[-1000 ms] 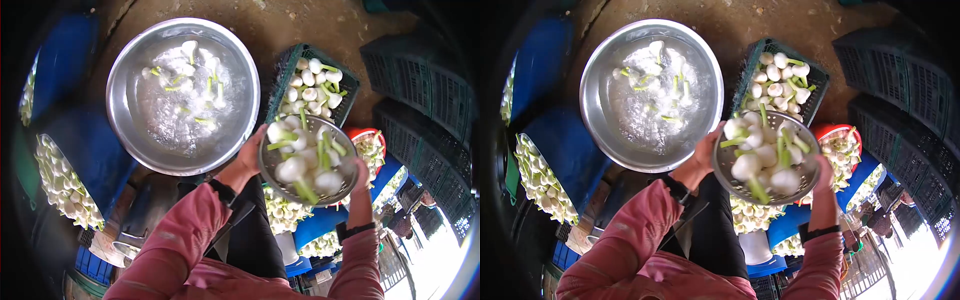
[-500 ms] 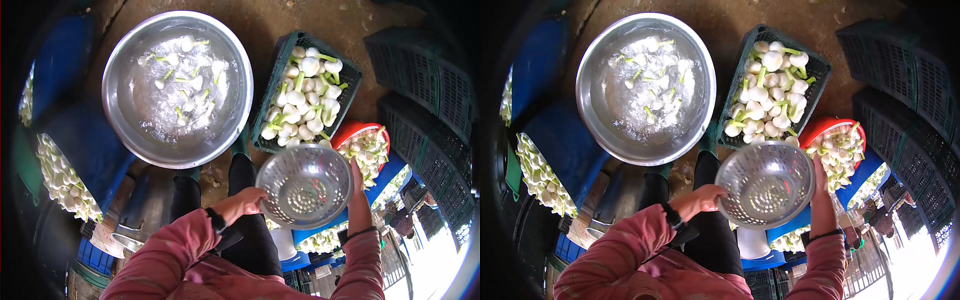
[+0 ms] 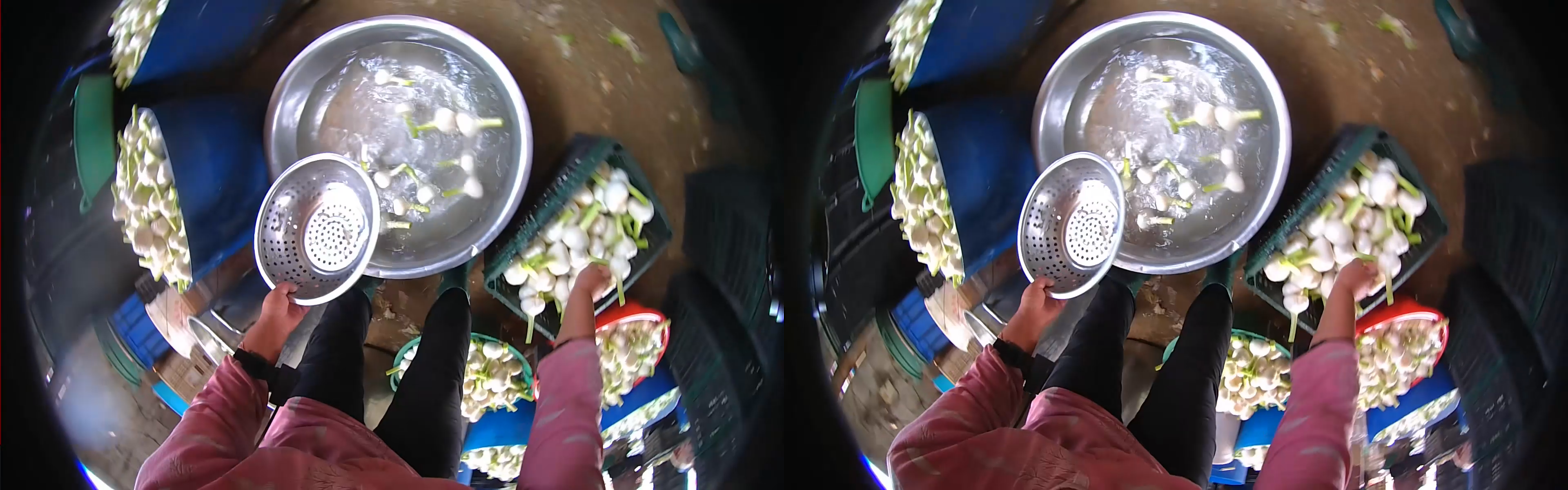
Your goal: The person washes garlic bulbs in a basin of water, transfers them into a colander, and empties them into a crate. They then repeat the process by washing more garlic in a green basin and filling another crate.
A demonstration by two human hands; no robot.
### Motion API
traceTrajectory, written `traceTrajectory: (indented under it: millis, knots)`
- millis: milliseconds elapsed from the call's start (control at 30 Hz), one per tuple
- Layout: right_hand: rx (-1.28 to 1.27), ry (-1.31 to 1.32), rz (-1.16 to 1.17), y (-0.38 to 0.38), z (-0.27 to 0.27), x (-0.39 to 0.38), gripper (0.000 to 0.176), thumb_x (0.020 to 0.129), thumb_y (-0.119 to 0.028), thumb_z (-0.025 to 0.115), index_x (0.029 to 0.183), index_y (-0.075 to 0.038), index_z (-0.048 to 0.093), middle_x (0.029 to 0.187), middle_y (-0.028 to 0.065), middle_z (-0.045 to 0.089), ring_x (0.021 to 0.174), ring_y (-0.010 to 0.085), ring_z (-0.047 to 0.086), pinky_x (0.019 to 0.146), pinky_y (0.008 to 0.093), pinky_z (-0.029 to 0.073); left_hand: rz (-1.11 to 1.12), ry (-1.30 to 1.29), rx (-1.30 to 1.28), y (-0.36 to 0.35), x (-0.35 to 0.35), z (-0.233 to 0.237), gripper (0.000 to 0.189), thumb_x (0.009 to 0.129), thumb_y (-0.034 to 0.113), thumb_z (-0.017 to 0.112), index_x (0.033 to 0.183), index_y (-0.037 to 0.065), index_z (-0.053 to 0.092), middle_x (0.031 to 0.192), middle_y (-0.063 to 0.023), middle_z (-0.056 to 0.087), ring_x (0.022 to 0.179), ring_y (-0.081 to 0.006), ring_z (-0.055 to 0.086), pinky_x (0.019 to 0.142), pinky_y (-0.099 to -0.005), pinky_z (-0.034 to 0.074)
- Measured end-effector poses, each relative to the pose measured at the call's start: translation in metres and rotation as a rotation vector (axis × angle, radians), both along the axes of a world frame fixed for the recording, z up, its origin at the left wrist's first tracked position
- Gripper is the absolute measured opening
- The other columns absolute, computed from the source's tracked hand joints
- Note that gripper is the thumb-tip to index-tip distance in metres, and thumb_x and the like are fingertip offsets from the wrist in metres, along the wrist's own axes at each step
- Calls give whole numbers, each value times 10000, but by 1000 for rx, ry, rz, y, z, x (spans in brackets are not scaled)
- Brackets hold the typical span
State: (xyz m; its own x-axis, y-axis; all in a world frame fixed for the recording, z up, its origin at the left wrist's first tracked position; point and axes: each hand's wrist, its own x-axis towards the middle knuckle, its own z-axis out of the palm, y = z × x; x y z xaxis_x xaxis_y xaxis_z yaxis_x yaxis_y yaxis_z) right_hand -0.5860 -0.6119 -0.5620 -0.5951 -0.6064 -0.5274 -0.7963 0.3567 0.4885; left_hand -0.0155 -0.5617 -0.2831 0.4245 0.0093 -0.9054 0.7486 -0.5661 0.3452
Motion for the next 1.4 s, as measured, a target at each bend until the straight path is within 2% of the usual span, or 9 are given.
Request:
traceTrajectory:
  millis: [33,100,300,600,800,933,1067,1200,1400]
  knots:
    - [-602,-108,-464,-55,96,66,355,729,-167,466,1053,-22,469,996,167,515,836,265,538,716,358,445,53,44,-2,6,3,-4,343,685,-2,360,1027,8,392,999,-150,486,901,-271,506,756,-379,446]
    - [-991,-597,-109,-75,118,115,380,731,-56,470,1108,-35,429,1029,132,486,925,246,494,771,307,409,174,85,-39,25,12,-30,325,693,8,351,1009,-63,386,981,-178,497,852,-290,526,706,-348,475]
    - [12,-862,354,-149,104,280,405,719,-170,501,1115,-166,412,1009,96,504,922,262,496,784,354,401,422,49,-232,-13,18,-123,320,718,-1,317,1003,-140,366,1012,-218,471,881,-323,509,719,-339,483]
    - [30,-349,579,-168,-13,364,470,679,-248,553,1119,-157,416,1075,71,498,1003,238,476,812,397,386,305,201,-474,-143,73,-227,278,835,158,387,1021,-47,356,1041,-174,443,960,-294,464,824,-415,425]
    - [71,-699,368,-130,-43,319,445,640,-252,626,1037,-97,495,1036,104,521,1006,262,466,783,390,411,-133,67,-594,-130,65,-255,687,729,445,536,1217,50,257,1192,-142,374,1071,-285,394,892,-416,333]
    - [-146,-1058,-344,-128,-6,357,501,616,-257,653,1065,-104,490,1044,130,515,1008,273,462,768,363,415,-1500,-524,-16,-78,40,-275,560,693,369,578,1159,116,397,1201,-142,362,1091,-307,364,893,-407,320]
    - [117,-635,16,-140,-32,422,477,665,-427,567,1029,-121,535,1011,112,537,962,249,503,734,346,432,-1768,-438,399,-86,2,-301,430,682,304,579,1056,107,499,1082,-143,458,1025,-282,437,870,-357,353]
    - [436,-633,223,-145,-36,439,445,709,-486,476,948,-127,585,977,82,554,911,236,531,712,355,441,-1776,-282,465,-66,13,-344,370,683,267,557,994,73,512,959,-137,535,914,-252,517,828,-345,388]
    - [265,-743,327,-102,-23,404,372,728,-428,457,884,-117,588,933,86,560,886,238,536,687,376,439,-418,379,103,-39,-2,-313,395,654,288,554,961,44,511,877,-82,565,807,-232,553,730,-356,433]
